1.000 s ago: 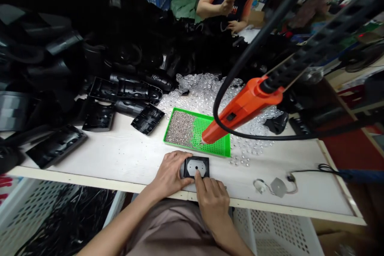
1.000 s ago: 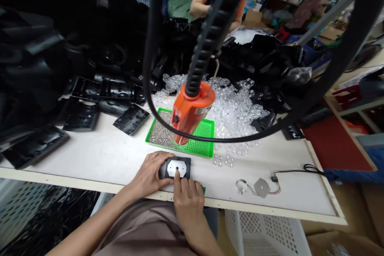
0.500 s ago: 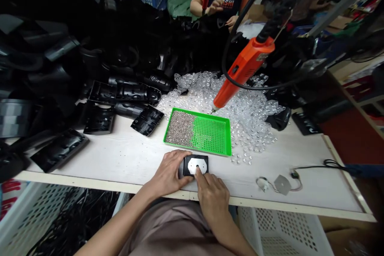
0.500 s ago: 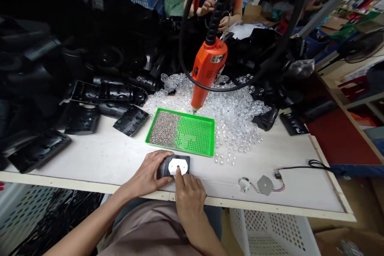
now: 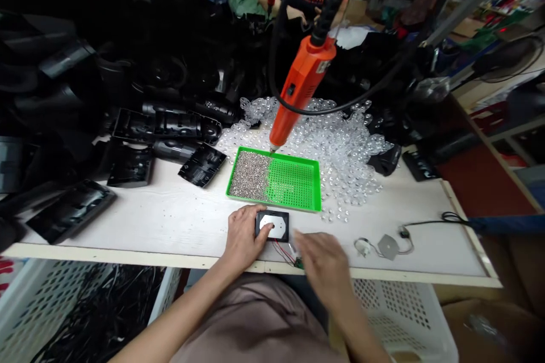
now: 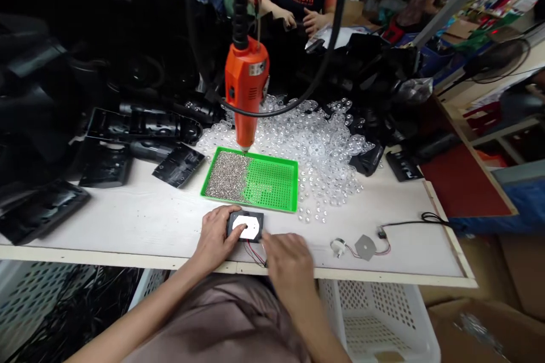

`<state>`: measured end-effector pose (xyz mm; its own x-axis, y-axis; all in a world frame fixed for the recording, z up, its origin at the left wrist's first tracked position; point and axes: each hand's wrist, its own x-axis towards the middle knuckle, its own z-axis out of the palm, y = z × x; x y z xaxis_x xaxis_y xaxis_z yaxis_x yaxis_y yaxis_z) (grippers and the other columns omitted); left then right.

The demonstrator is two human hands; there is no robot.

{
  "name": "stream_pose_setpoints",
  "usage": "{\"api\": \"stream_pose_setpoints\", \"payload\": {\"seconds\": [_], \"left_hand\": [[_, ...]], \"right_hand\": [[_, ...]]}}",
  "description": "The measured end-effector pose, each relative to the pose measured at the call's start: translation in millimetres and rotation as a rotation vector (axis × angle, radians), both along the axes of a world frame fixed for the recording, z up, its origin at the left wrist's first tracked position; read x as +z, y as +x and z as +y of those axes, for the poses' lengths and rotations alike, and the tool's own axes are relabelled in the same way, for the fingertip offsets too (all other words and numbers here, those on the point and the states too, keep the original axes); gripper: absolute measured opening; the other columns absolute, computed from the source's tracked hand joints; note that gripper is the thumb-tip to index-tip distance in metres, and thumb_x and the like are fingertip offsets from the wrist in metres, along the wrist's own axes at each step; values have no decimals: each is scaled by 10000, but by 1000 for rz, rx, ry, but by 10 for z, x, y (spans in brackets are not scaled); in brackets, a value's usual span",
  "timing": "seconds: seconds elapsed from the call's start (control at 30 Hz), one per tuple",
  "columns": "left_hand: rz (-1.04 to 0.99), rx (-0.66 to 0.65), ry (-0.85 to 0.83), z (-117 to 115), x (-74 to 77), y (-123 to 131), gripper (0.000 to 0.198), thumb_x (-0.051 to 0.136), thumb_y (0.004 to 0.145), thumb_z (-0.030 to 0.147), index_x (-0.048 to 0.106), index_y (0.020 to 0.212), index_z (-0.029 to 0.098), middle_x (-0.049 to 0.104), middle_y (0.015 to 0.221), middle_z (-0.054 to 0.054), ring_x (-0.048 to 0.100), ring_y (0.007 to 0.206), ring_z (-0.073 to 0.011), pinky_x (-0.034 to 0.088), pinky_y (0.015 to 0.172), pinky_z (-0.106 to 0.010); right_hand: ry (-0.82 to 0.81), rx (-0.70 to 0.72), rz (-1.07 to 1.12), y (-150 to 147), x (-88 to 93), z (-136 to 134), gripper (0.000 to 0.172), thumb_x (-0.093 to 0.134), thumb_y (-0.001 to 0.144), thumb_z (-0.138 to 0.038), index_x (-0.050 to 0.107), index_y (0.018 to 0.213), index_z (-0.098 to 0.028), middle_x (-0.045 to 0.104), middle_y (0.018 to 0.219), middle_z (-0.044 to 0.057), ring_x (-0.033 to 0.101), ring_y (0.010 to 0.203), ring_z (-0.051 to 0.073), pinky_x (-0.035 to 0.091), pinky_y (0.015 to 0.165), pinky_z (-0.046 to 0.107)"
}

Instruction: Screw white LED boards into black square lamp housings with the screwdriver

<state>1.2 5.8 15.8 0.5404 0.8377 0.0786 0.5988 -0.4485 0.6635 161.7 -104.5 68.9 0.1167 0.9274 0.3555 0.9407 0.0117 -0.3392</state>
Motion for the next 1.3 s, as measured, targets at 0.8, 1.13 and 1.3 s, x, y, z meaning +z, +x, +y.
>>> {"api": "stream_pose_setpoints", "payload": {"seconds": [0.8,1.13,1.3], "left_hand": [[4,26,41,-18,-28,16,310,516,911,347,512,1184,200,643,1144,-86,554,1085,-277,357,925,-450],[34,49,64,-62,-3,57,260,484,918,256,516,1169,199,646,1107,-88,558,1067,-264,358,922,-428],[28,55,70,-82,-27,62,261,467,918,224,509,1172,184,636,1123,-93,548,1081,-260,351,929,-427]], "right_hand": [[-469,-104,264,-272,-248,-234,293,607,854,-311,633,1133,-224,681,985,71,620,949,254,480,850,399],[-60,-195,699,2,-165,-2,343,576,868,-320,596,1192,-210,641,1141,101,639,1011,197,540,815,314],[-245,132,189,33,-43,278,402,485,926,-248,513,1326,-214,631,1140,100,616,1044,200,528,889,338]]}}
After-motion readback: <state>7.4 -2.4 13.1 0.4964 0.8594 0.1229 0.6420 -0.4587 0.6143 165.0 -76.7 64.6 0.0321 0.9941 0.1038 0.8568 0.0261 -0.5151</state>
